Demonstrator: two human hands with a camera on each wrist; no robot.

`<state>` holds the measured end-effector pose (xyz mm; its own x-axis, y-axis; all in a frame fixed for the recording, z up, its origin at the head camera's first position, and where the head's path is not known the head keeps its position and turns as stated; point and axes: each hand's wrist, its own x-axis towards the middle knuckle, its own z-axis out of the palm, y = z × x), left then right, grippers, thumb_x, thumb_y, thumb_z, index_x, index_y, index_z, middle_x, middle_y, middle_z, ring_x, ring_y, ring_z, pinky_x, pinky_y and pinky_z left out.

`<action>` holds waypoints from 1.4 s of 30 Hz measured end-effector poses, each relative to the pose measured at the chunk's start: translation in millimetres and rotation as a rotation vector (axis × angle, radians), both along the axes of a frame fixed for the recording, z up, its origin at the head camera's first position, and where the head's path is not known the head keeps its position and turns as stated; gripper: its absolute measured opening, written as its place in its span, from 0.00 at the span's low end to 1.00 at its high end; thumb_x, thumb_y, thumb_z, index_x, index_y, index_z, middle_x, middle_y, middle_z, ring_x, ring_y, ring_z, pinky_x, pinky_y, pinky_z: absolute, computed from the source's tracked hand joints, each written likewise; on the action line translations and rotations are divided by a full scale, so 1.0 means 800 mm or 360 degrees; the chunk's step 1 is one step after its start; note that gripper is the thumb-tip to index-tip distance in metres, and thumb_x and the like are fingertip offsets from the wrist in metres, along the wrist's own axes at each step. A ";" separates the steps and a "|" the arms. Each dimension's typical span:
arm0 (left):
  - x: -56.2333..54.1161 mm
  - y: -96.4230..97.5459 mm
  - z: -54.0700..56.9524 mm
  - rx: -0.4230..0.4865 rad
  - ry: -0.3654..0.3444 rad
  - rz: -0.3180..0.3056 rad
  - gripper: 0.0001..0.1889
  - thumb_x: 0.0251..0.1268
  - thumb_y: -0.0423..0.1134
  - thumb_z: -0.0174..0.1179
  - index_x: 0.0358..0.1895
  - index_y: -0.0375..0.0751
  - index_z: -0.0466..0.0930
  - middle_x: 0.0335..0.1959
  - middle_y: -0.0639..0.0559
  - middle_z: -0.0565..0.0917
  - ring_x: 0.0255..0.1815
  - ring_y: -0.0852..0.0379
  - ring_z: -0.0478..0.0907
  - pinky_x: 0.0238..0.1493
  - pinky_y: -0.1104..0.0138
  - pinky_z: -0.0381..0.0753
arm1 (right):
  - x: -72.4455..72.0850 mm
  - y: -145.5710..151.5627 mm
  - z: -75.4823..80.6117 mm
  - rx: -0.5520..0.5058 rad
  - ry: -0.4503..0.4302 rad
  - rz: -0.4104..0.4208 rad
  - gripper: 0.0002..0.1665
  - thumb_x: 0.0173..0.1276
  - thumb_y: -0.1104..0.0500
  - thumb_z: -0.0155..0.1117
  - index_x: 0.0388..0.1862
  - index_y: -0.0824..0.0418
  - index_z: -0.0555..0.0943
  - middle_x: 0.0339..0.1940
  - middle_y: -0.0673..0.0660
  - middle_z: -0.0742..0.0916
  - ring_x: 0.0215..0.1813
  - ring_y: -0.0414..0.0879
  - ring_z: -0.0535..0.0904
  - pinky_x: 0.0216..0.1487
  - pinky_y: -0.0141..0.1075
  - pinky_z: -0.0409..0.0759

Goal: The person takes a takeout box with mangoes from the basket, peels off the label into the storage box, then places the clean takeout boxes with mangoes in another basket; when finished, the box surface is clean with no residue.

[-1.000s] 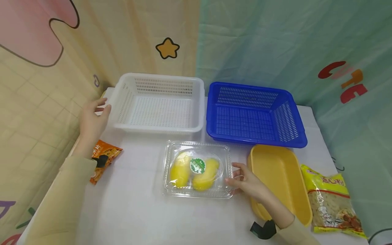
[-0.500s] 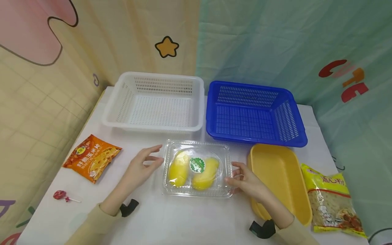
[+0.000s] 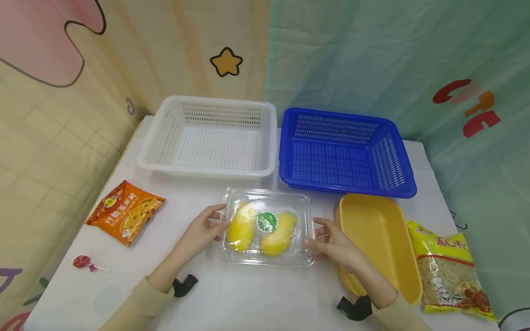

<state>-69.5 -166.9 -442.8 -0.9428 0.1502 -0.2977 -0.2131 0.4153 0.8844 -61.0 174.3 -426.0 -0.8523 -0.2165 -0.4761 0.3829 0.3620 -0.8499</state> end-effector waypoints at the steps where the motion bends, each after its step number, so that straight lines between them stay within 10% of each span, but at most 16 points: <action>1: 0.000 0.000 0.000 -0.0002 0.0001 -0.0005 0.31 0.69 0.44 0.61 0.72 0.39 0.64 0.55 0.36 0.76 0.34 0.55 0.81 0.39 0.65 0.86 | 0.000 0.000 0.000 0.0011 0.0002 -0.0002 0.47 0.64 0.62 0.70 0.74 0.71 0.55 0.48 0.65 0.73 0.42 0.49 0.76 0.39 0.45 0.87; 5: 0.000 0.002 0.002 -0.0014 -0.0011 0.0009 0.31 0.69 0.44 0.61 0.72 0.39 0.64 0.55 0.36 0.74 0.32 0.56 0.80 0.40 0.64 0.86 | -0.001 0.001 0.008 0.0155 0.0082 0.0072 0.49 0.63 0.60 0.71 0.74 0.71 0.54 0.53 0.69 0.74 0.46 0.53 0.78 0.43 0.45 0.87; 14: -0.001 0.009 0.003 -0.0050 -0.0032 0.0051 0.30 0.69 0.41 0.61 0.71 0.38 0.65 0.53 0.38 0.74 0.38 0.55 0.78 0.37 0.68 0.85 | -0.032 -0.019 0.071 0.0579 0.0778 0.0393 0.37 0.66 0.55 0.69 0.69 0.68 0.68 0.61 0.67 0.77 0.60 0.61 0.75 0.54 0.49 0.82; 26: -0.001 0.008 0.004 -0.0059 -0.0048 0.0059 0.30 0.69 0.41 0.61 0.71 0.38 0.65 0.54 0.38 0.74 0.40 0.53 0.77 0.37 0.68 0.85 | -0.099 -0.120 0.099 0.0860 0.0792 0.1239 0.14 0.65 0.54 0.69 0.47 0.57 0.84 0.42 0.53 0.83 0.46 0.48 0.78 0.48 0.36 0.78; 42: -0.001 0.007 0.003 -0.0057 -0.0042 0.0052 0.30 0.69 0.40 0.61 0.72 0.39 0.65 0.54 0.37 0.74 0.41 0.53 0.78 0.37 0.68 0.85 | -0.103 -0.144 0.072 0.1072 0.0868 0.1325 0.05 0.61 0.59 0.72 0.32 0.56 0.83 0.37 0.52 0.78 0.36 0.44 0.75 0.37 0.32 0.78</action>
<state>-70.3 -160.9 -440.7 -0.9388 0.1084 -0.3271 -0.2499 0.4392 0.8629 -143.6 59.1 -368.5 -0.6937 -0.6427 -0.3251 -0.5308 0.7613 -0.3723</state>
